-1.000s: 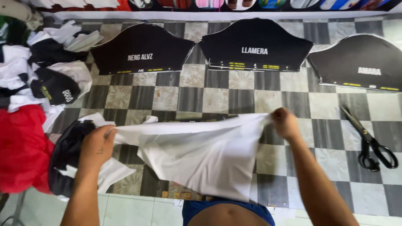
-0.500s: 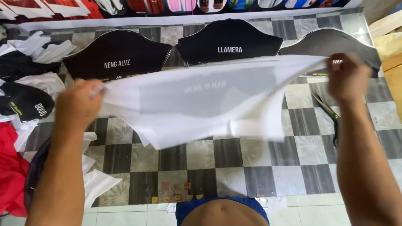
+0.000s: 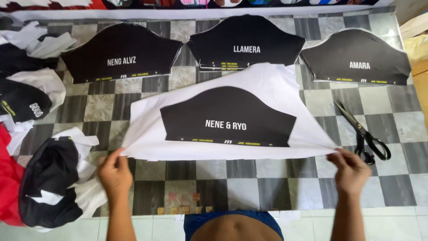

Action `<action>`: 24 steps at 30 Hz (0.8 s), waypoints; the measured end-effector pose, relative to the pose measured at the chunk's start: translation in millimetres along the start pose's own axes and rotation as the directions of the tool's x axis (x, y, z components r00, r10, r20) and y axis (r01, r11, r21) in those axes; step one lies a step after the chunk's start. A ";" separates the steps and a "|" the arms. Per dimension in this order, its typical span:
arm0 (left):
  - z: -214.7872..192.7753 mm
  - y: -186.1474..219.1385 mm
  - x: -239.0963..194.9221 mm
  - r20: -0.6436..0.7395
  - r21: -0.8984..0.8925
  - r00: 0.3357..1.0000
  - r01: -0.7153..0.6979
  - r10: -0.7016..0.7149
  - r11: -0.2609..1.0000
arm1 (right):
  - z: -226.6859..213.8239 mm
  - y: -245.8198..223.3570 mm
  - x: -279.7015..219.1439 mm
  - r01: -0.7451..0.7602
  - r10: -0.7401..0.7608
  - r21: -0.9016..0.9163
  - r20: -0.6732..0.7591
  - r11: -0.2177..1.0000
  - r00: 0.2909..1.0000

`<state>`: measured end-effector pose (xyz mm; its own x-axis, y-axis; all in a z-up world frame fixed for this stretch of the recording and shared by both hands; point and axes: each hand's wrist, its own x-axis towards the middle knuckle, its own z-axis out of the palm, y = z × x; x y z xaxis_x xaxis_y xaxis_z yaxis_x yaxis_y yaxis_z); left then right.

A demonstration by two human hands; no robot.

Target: The person uses scissors to cut a white t-shirt along the edge of a black paper template labeled 'LLAMERA'. After cutting, the person removes the template and the excess fabric, then places a new template labeled 'NENE & RYO' onto another white t-shirt.

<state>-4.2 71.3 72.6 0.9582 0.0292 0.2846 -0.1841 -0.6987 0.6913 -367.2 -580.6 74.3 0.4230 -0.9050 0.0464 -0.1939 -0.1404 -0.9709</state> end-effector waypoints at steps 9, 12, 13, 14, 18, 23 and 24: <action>18.1 -8.4 -53.7 0.291 0.220 0.807 0.467 -0.514 0.857 | -11.1 50.7 -37.3 -0.211 0.299 -0.636 0.032 0.742 0.954; 5.8 -11.6 -77.5 0.263 0.131 0.787 0.544 -0.558 0.829 | -16.4 28.2 -65.4 -0.366 0.405 -0.473 -0.022 0.801 0.914; 2.3 -13.6 -84.2 0.245 0.055 0.774 0.590 -0.584 0.805 | -16.4 15.1 -75.2 -0.450 0.451 -0.237 -0.051 0.861 0.891; -1.4 -19.4 -90.5 0.249 0.058 0.773 0.589 -0.583 0.806 | -45.1 39.0 -74.1 -0.453 0.453 -0.237 -0.055 0.859 0.890; -40.1 -49.0 -98.4 0.146 -0.677 0.798 0.512 -0.585 0.529 | -141.5 91.5 -71.1 0.419 -0.346 -0.636 0.243 0.648 0.906; -73.5 60.0 -23.9 0.127 -0.866 0.799 0.378 -0.588 0.327 | -81.7 -82.2 -40.6 -0.165 0.163 0.424 0.042 0.890 0.986; -60.2 64.2 -1.1 0.183 -0.846 0.750 0.450 -0.636 0.287 | -77.9 -58.9 -12.1 -0.216 0.235 0.438 0.010 0.873 0.972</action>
<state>-30.3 69.5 156.6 0.8757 0.3350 -0.3478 0.1930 0.4173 0.8880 -429.8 -592.6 149.2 0.3746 -0.9084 -0.1857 0.1276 0.2488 -0.9601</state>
